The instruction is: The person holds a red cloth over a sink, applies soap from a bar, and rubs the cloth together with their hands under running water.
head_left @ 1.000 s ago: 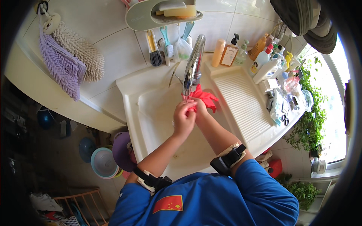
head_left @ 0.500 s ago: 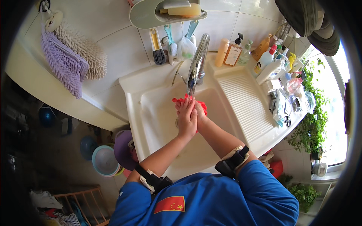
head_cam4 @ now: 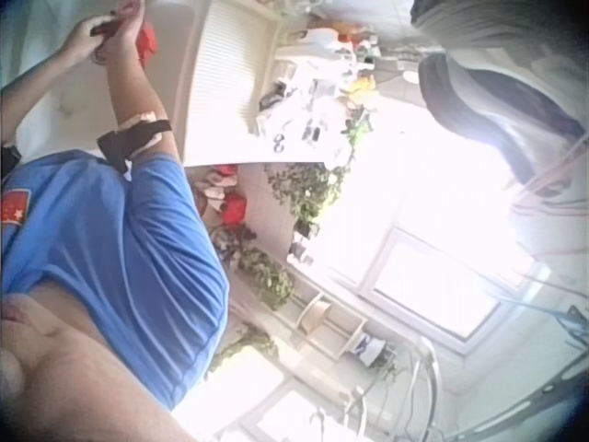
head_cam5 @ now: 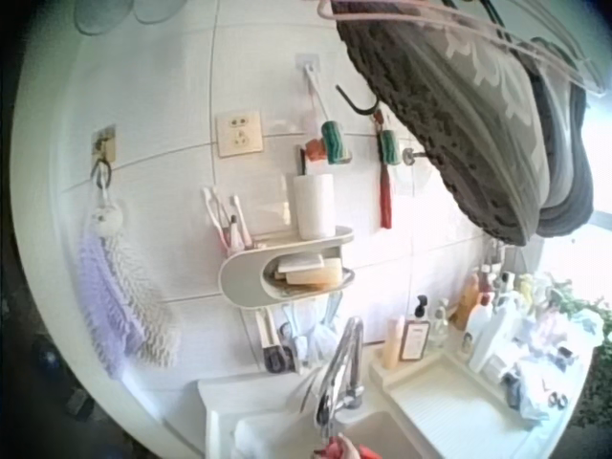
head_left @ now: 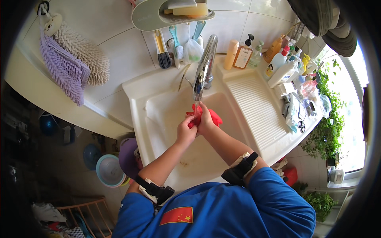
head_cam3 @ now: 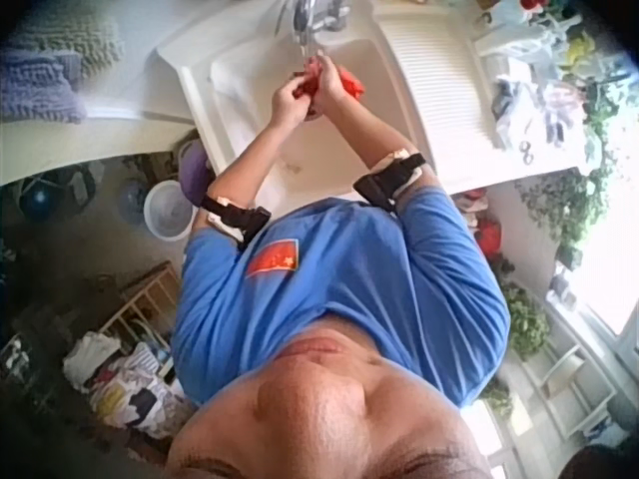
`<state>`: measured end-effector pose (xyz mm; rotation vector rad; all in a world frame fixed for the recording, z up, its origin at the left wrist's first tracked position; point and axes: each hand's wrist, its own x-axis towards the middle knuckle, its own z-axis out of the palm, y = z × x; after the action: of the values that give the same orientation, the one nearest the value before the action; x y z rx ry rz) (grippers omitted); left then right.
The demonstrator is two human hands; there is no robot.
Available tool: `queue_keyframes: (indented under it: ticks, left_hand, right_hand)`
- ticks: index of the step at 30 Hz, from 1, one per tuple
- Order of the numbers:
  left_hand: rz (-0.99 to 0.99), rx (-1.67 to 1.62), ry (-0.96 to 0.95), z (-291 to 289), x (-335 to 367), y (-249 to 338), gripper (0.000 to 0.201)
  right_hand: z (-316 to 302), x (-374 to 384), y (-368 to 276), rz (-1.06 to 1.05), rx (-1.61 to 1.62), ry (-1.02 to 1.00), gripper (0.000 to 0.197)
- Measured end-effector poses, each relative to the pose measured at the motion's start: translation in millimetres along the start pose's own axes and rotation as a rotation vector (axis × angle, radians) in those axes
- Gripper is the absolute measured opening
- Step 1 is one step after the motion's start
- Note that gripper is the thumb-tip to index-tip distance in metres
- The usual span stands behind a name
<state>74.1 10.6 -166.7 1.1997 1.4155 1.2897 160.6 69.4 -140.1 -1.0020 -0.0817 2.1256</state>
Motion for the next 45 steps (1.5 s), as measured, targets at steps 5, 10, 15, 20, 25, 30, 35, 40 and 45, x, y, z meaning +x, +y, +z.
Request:
queue_keyframes:
  ticks: [5,10,15,20,25,30,35,40,45]
  left_hand:
    - [-0.003,0.134,-0.074,-12,-4,17,0.024]
    - [0.361,0.401,-0.017,10,0,53,0.009]
    - [0.478,0.616,0.104,20,25,60,0.021]
    - [0.023,0.607,0.217,-7,59,27,0.036]
    - [-0.489,0.163,0.135,-50,51,15,0.035]
    - [-0.351,-0.078,-0.028,-76,20,21,0.014]
    - [-0.228,-0.157,-0.115,-78,18,34,0.012]
    - [0.002,-0.079,-0.14,-36,32,36,0.019]
    - [0.518,0.368,-0.102,27,17,50,0.016]
  right_hand:
    - [-19,34,-22,0.03,0.096,-0.036,0.055]
    - [-45,75,-21,-0.049,-0.258,0.085,0.023]
    - [-14,53,-1,-0.09,-0.155,0.159,0.03]
    - [16,13,3,-0.068,-0.161,0.229,0.048]
    - [-5,38,-29,-0.068,-0.031,0.084,0.032]
    - [-23,34,-47,-0.003,0.066,0.047,0.024]
    - [-39,49,-25,-0.119,-0.121,0.232,0.027]
    - [-26,28,-7,0.294,-0.022,-0.227,0.029]
    - [-69,73,38,-0.186,0.464,-0.812,0.036]
